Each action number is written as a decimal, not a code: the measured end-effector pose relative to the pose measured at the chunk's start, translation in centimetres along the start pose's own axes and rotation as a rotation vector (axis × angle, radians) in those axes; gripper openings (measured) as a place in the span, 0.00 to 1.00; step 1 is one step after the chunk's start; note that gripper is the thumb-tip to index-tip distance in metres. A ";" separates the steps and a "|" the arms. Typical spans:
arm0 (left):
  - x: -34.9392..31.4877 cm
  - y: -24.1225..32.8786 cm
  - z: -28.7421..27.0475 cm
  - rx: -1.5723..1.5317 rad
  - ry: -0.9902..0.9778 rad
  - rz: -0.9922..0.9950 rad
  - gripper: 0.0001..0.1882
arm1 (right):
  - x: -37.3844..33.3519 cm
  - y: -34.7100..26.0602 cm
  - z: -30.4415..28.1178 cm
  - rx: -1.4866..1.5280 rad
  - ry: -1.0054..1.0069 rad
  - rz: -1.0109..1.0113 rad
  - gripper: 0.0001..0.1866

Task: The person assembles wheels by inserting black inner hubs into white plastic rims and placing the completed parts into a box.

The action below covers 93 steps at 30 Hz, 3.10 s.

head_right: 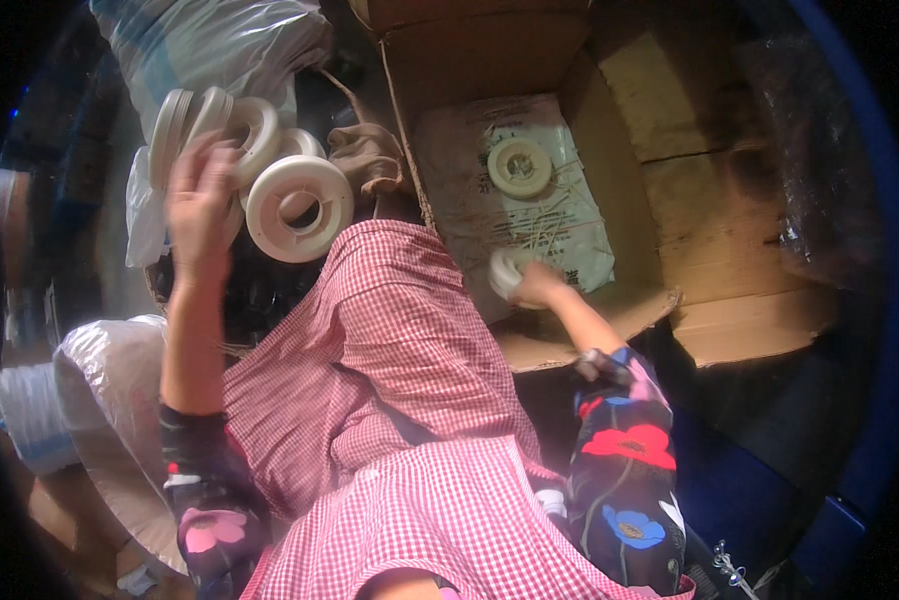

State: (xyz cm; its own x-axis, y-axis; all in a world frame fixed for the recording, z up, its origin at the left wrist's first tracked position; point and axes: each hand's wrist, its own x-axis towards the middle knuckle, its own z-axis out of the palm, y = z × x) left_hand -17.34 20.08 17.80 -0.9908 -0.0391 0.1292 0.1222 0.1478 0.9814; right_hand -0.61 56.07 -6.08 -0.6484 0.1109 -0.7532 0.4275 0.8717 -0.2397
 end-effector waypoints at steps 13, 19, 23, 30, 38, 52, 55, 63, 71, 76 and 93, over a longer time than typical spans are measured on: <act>-10.2 -5.7 17.1 -0.082 -0.278 -0.335 0.28 | -12.4 -9.2 -6.6 -0.151 0.972 -0.682 0.36; -11.8 -5.3 18.7 0.116 -0.182 -0.349 0.25 | -7.6 -9.8 -3.0 0.012 0.925 -0.480 0.30; -11.1 -5.4 18.6 0.161 -0.205 -0.351 0.28 | -6.6 -10.4 -3.0 0.065 0.857 -0.477 0.27; -11.6 -4.6 18.2 0.185 -0.141 -0.147 0.37 | -11.2 -11.8 -10.7 0.085 0.480 -0.213 0.28; -9.0 -8.2 -0.8 0.498 0.444 0.206 0.19 | -14.6 -15.8 -14.2 0.844 0.477 -0.732 0.27; -9.5 -17.2 -9.1 0.487 0.099 -0.383 0.11 | -12.2 -39.9 -8.0 1.453 -0.800 -1.167 0.40; -10.2 -13.0 -14.4 0.299 0.411 -0.365 0.13 | -11.1 -39.4 -7.5 1.440 -0.814 -1.058 0.37; -12.6 -7.2 -19.0 -0.030 0.171 0.187 0.08 | -8.9 -39.8 -1.8 1.044 -0.788 -0.853 0.25; -14.0 -6.3 -20.3 -0.192 0.135 -0.024 0.33 | -12.1 -42.4 -1.1 0.906 -0.645 -0.808 0.35; -13.1 -7.1 -21.1 -0.433 0.005 -0.143 0.33 | -11.4 -42.5 -0.1 0.706 -0.362 -1.291 0.37; -10.4 -7.6 -19.5 -0.475 -0.162 -0.354 0.34 | -10.2 -42.1 -4.2 0.728 -0.577 -0.752 0.33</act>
State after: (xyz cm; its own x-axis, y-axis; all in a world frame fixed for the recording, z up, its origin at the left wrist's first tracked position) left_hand -6.82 0.13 11.72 -0.9675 0.1505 -0.2032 -0.2410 -0.3045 0.9215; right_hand -14.61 20.27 14.25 -0.5899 -0.7046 -0.3945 0.4392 0.1299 -0.8889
